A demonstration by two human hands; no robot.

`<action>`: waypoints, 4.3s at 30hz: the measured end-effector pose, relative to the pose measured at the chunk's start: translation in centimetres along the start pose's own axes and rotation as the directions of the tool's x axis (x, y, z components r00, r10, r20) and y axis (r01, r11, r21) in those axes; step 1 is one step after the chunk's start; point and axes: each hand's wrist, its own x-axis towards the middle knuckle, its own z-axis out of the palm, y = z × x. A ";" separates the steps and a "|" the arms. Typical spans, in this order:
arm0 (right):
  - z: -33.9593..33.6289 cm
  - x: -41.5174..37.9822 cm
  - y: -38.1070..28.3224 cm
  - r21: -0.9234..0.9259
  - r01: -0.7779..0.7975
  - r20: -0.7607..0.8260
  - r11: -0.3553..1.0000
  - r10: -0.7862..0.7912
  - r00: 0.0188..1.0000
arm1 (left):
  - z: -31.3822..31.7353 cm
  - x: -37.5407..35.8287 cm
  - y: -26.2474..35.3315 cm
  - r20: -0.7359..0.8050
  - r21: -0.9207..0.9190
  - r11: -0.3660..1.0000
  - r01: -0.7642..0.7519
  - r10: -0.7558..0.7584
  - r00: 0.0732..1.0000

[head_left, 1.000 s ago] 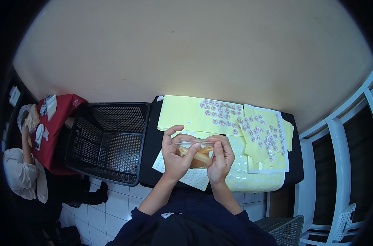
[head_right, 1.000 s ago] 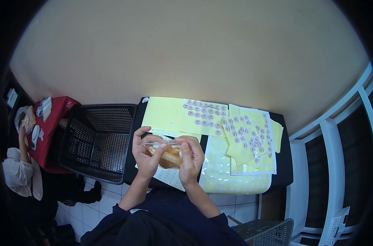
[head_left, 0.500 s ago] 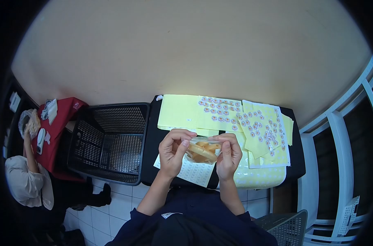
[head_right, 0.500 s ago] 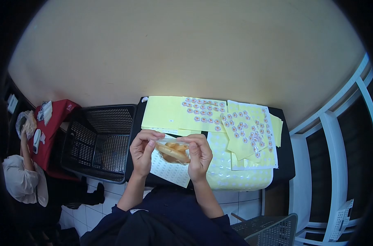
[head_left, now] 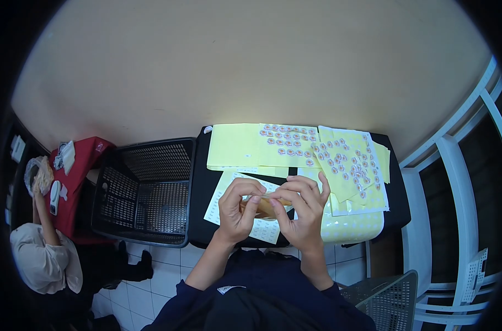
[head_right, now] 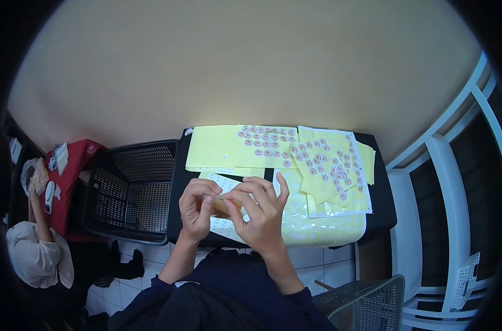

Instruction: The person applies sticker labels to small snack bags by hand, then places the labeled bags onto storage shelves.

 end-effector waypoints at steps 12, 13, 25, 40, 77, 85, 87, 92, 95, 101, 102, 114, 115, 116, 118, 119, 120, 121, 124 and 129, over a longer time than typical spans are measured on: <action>-0.2 -0.7 -0.3 -0.070 -0.009 -0.029 0.997 0.007 1.000 | 0.4 -0.3 0.3 0.095 0.028 0.999 0.042 -0.045 0.995; -0.2 -0.7 -0.3 -0.083 -0.004 -0.019 0.997 0.002 1.000 | 0.4 -0.3 0.3 0.088 0.043 0.998 0.037 -0.041 0.995; 0.7 -1.0 0.5 -0.013 -0.031 0.029 0.999 0.031 0.999 | -0.9 0.0 -0.1 0.177 0.092 0.994 0.060 -0.076 0.981; 4.5 -1.5 7.2 0.370 -0.440 0.333 0.818 0.325 0.885 | -3.1 -2.4 -6.9 0.502 0.254 0.782 0.569 -0.610 0.613; 9.8 3.1 24.9 -0.248 0.073 0.679 0.966 0.120 0.725 | 2.3 1.6 -21.7 0.609 -0.793 -0.470 0.387 -0.642 0.466; 7.7 4.0 24.1 -0.185 -0.137 0.684 0.973 0.228 0.693 | 2.4 1.6 -21.6 0.588 -0.807 -0.437 0.397 -0.660 0.468; 7.1 4.3 23.8 -0.111 -0.370 0.678 0.922 0.342 0.650 | 2.5 2.0 -21.3 0.598 -0.799 -0.474 0.371 -0.693 0.402; 6.0 4.4 20.7 0.339 -0.356 0.342 0.871 0.239 0.909 | 3.3 2.3 -19.1 0.540 -0.781 -0.183 0.597 -0.678 0.498; 4.8 4.3 17.5 0.532 -0.382 0.177 0.755 0.343 0.923 | 3.6 2.8 -16.7 0.382 -0.717 0.176 0.674 -0.710 0.591; 5.7 2.1 11.5 0.574 -0.419 -0.068 0.704 0.550 0.832 | 3.1 2.9 -12.9 0.076 -0.392 0.727 0.564 -0.586 0.807; 6.2 1.9 10.7 0.577 -0.417 -0.066 0.702 0.549 0.833 | 2.9 2.7 -12.4 0.073 -0.389 0.729 0.563 -0.585 0.807; 8.5 1.6 7.7 0.360 -0.428 -0.049 0.829 0.475 0.879 | 1.6 2.1 -9.7 0.011 -0.281 0.837 0.471 -0.487 0.873; 8.5 1.6 7.6 0.331 -0.423 -0.057 0.844 0.465 0.883 | 1.6 2.0 -9.8 0.014 -0.272 0.842 0.467 -0.481 0.876; 8.5 1.6 7.6 0.331 -0.421 -0.058 0.844 0.464 0.884 | 1.6 2.0 -9.8 0.018 -0.263 0.846 0.463 -0.475 0.880; 8.6 1.7 7.6 0.314 -0.408 -0.075 0.857 0.451 0.889 | 1.7 1.9 -9.8 0.011 -0.261 0.849 0.459 -0.473 0.881; 8.6 1.7 7.7 0.314 -0.408 -0.075 0.857 0.451 0.889 | 1.7 1.9 -9.8 0.003 -0.258 0.851 0.456 -0.472 0.882; 8.7 1.6 7.8 0.335 -0.422 -0.071 0.843 0.469 0.880 | 1.8 1.9 -9.8 0.004 -0.258 0.852 0.456 -0.471 0.882; 8.7 1.6 7.8 0.355 -0.436 -0.066 0.827 0.487 0.871 | 1.9 1.9 -9.8 -0.003 -0.249 0.854 0.456 -0.472 0.882; 8.8 1.5 7.7 0.349 -0.440 -0.060 0.828 0.488 0.871 | 1.9 1.9 -10.0 -0.008 -0.223 0.866 0.448 -0.461 0.888; 9.1 1.5 7.7 0.314 -0.418 -0.109 0.852 0.470 0.876 | 2.3 1.9 -9.5 -0.003 -0.260 0.859 0.441 -0.458 0.889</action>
